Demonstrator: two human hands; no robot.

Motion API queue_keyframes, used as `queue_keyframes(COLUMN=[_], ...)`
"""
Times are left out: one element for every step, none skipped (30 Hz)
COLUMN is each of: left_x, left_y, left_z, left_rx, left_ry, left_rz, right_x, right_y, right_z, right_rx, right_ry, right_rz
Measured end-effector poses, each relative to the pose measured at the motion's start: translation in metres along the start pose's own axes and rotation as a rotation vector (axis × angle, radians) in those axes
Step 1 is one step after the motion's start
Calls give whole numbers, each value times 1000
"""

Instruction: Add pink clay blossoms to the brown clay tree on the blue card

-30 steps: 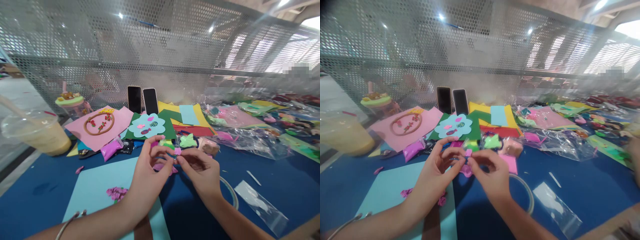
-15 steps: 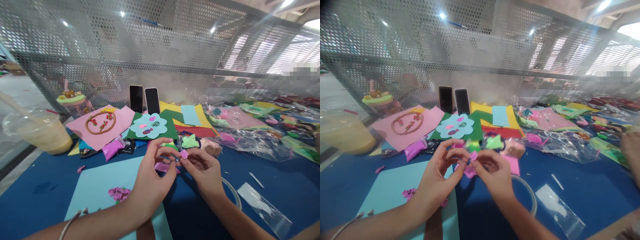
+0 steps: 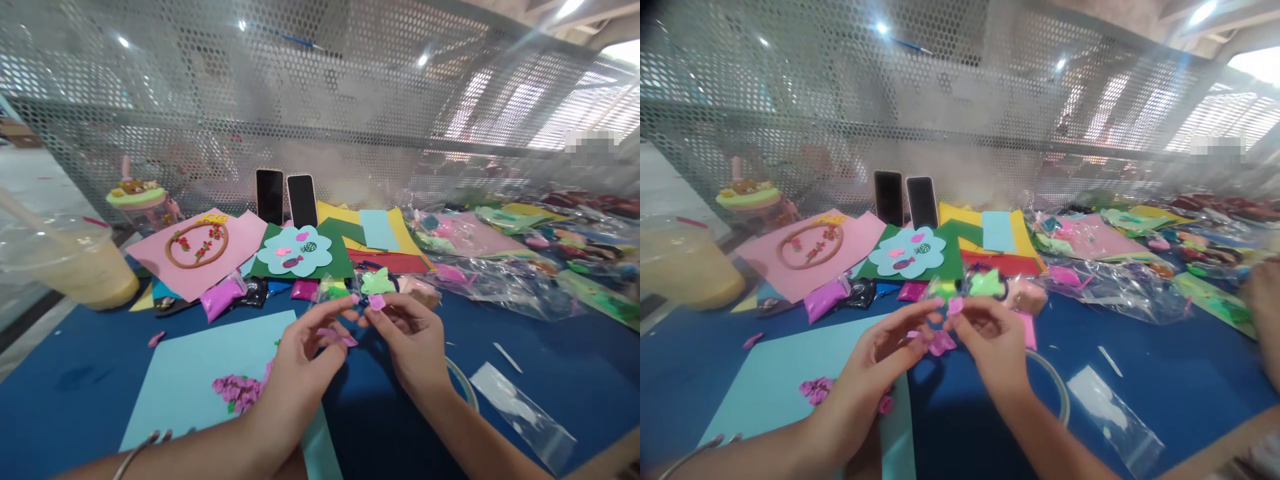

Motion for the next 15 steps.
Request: queue_keyframes(left_x=[1, 2, 2, 2, 2, 1, 1, 0, 0, 0, 0, 1, 1, 1, 2], left_y=[1, 2, 3, 3, 3, 3, 2, 2, 2, 3, 3, 4, 5, 5, 6], left_z=[0, 0, 0, 0, 0, 0, 0, 0, 0, 0, 1, 1, 1, 1, 2], left_rx=[-3, -8, -11, -13, -16, -13, -10, -8, -8, -6, -2, 2, 5, 12, 18], left_ry=[16, 28, 37, 43, 49, 54, 60, 69, 78, 86, 92, 98, 103, 107, 112], left_rz=[35, 60, 77, 84, 87, 88, 89, 90, 92, 95, 96, 98, 100, 101, 100], right_x=[1, 1, 2, 3, 4, 4, 5, 5, 5, 6, 6, 7, 7, 8, 8], right_y=[0, 0, 0, 0, 1, 1, 1, 1, 1, 1, 1, 1, 1, 1, 1], right_z=[1, 1, 1, 2, 2, 2, 2, 2, 3, 3, 3, 3, 3, 3, 2], right_rx=[-1, -1, 1, 8, 17, 26, 31, 33, 33, 32, 31, 31, 32, 36, 41], right_ry=[17, 38, 61, 86, 109, 130, 148, 163, 179, 193, 207, 223, 240, 260, 279], right_rz=[17, 39, 63, 85, 105, 120, 132, 143, 149, 157, 165, 171, 180, 187, 193])
Point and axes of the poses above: each hand's wrist, its own y-axis away from the middle knuckle, its own z-axis out of the back of the hand, x = y × z, the point moved 2 cm from there along -y, towards the middle knuckle, and after that the axes turned 1 degree about y, right-handed, at the moved point
